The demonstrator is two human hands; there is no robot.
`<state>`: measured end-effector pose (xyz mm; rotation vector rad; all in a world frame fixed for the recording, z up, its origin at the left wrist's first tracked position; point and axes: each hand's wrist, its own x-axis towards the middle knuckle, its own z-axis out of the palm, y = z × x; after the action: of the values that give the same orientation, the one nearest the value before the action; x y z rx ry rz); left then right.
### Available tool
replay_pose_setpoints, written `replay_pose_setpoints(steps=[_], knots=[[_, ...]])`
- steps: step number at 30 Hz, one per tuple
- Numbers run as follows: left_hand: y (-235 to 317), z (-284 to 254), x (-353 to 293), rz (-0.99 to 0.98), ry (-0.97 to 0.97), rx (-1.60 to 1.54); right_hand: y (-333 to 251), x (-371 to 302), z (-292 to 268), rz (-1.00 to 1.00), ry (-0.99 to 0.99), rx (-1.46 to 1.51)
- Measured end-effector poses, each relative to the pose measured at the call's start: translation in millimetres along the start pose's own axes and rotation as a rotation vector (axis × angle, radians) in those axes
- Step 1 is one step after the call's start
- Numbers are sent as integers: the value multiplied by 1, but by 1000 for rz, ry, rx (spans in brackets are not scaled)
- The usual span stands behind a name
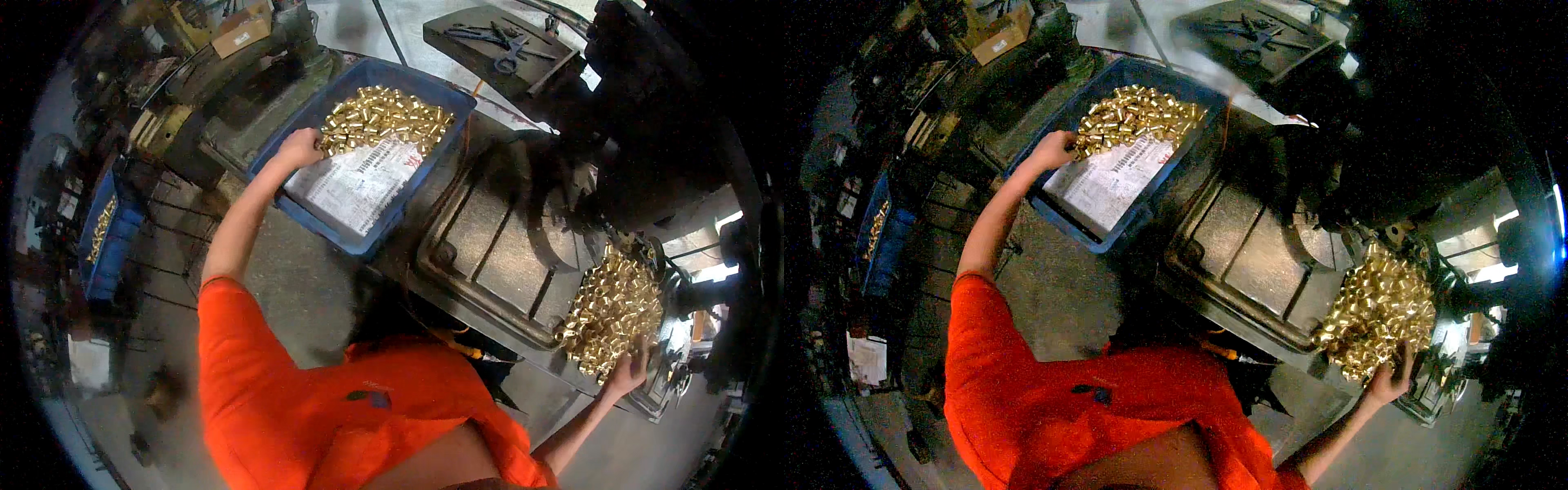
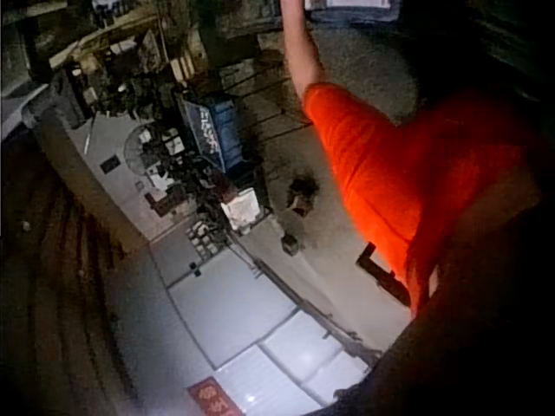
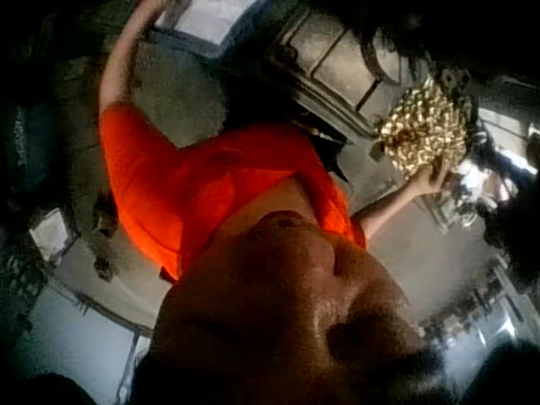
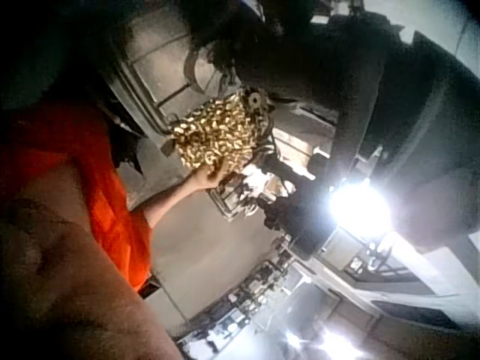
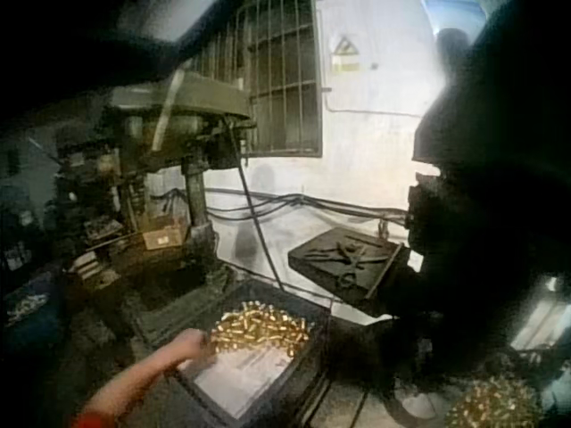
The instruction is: The person repeatedly picks small brass-colored metal parts from a bin, places them into a press machine, and operates the lever to process them. The processed parts are collected in a tray on the machine. The person continues this cycle throughout the clip.
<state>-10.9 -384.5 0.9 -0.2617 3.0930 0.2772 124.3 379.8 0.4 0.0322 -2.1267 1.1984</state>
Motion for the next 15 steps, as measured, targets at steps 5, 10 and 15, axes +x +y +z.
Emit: replay_pose_setpoints(steps=[5, 10, 15], knots=[[41, -7, 32, 9, 191, 233, -7, -32, -7, 204, -56, -14], [41, 0, 61, -81, 159, 332, -15, -37, -7, 237, -82, -181], [38, -2, 51, -57, 210, 202, -53, -44, 4, 319, -80, -222]])
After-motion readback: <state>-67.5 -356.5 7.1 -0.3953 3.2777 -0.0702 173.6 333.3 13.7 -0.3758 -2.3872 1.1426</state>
